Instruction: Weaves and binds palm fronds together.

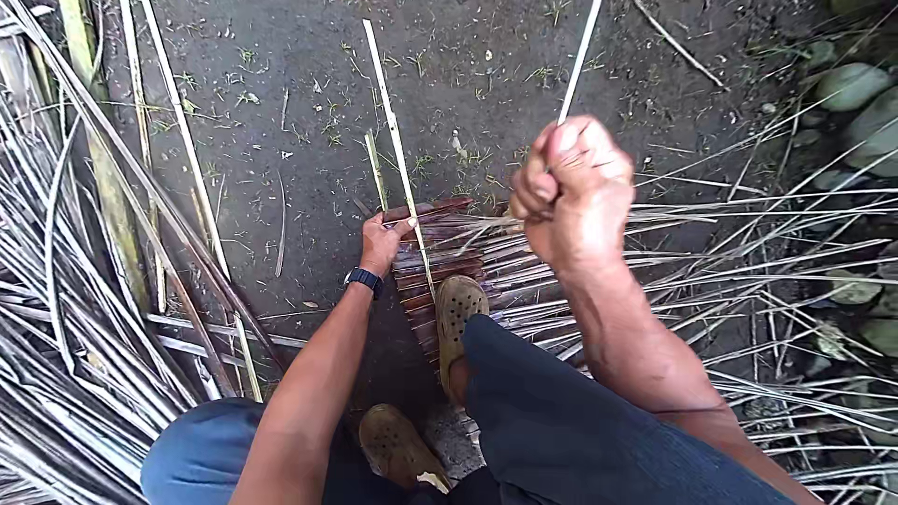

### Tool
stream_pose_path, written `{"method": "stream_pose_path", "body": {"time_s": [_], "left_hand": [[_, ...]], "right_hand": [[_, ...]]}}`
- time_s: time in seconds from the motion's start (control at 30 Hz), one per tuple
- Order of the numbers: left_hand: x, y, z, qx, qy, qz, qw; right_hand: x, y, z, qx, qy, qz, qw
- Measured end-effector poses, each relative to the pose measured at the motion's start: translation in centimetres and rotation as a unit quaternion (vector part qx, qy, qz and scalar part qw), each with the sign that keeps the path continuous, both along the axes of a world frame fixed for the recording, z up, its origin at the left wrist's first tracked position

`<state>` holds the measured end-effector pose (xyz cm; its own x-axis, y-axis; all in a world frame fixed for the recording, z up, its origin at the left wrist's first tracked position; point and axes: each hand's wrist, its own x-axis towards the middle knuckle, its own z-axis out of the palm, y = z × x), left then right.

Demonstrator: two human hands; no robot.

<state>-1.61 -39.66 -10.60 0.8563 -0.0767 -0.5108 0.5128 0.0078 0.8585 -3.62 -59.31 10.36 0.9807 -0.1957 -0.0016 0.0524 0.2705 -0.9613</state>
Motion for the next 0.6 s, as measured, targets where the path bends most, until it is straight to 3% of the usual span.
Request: {"method": "stream_pose_path", "body": {"time_s": [0.1,0.3,0.4,0.6], "left_hand": [[-0.1,0.0,0.1,-0.007,-0.007,0.003,1.000],[0.0,0.0,0.4,-0.002,-0.003,0.004,1.000],[-0.1,0.1,0.2,-0.025,-0.008,0.021,0.999],[-0.5,0.0,0.5,-0.062,-0.005,0.026,0.998]], "right_hand": [[1.4,0.1,3.6,-0.052,-0.070,0.013,0.996],[-1.3,0.0,5.0,-0.112,-0.116,0.009,0.987],[-3.7,-0.7,1.4,-0.169,-0.037,0.025,0.985],[-2.0,2.0,-13.9,-0.200,0.109,0.065,0.972]]}}
